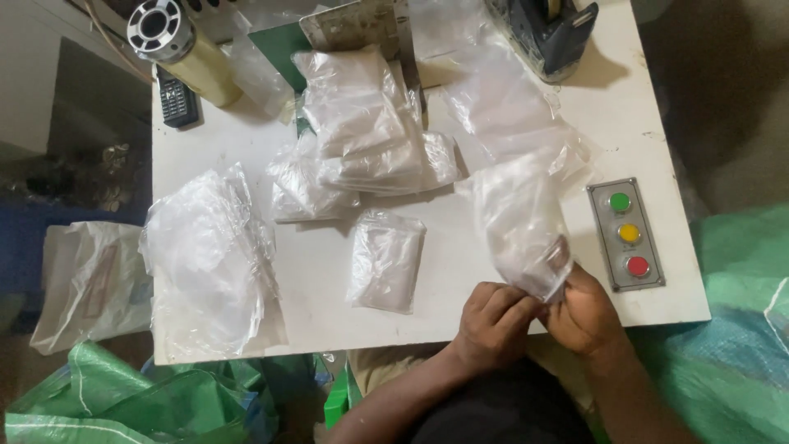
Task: Folding the tops of small plastic bags filled with powder and stacking them on a workbench.
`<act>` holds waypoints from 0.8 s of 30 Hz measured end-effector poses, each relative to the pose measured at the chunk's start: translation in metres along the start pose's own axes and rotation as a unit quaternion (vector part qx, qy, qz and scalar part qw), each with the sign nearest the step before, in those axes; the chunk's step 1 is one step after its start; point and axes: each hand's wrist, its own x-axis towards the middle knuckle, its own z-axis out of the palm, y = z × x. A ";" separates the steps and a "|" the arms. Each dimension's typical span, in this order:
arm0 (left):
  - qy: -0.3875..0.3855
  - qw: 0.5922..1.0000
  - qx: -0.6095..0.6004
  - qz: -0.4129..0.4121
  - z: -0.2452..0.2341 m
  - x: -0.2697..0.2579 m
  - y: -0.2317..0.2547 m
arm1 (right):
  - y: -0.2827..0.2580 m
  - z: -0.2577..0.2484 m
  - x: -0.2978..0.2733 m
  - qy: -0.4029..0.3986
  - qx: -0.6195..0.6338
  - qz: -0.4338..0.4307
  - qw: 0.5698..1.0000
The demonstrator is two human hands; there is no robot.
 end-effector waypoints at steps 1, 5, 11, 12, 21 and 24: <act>0.022 1.000 -0.013 -0.017 -0.001 0.003 0.005 | 0.000 0.017 -0.008 -0.028 0.105 -0.018 0.994; -0.011 0.995 -0.096 -0.011 -0.005 0.010 0.011 | 0.007 0.030 -0.011 -0.029 0.202 0.019 0.979; -0.093 0.983 -0.140 -0.069 -0.009 -0.024 0.008 | 0.019 0.011 -0.001 0.046 0.165 0.172 0.970; -0.086 0.985 -0.136 -0.067 -0.010 -0.026 0.008 | 0.020 0.013 -0.001 0.042 0.159 0.174 0.971; -0.162 0.972 -0.074 -0.155 -0.061 0.003 -0.032 | 0.016 -0.002 0.047 0.026 0.015 0.209 0.977; -0.255 0.883 -0.196 -0.340 -0.039 -0.018 -0.052 | -0.004 0.017 0.021 0.086 -0.168 0.161 0.969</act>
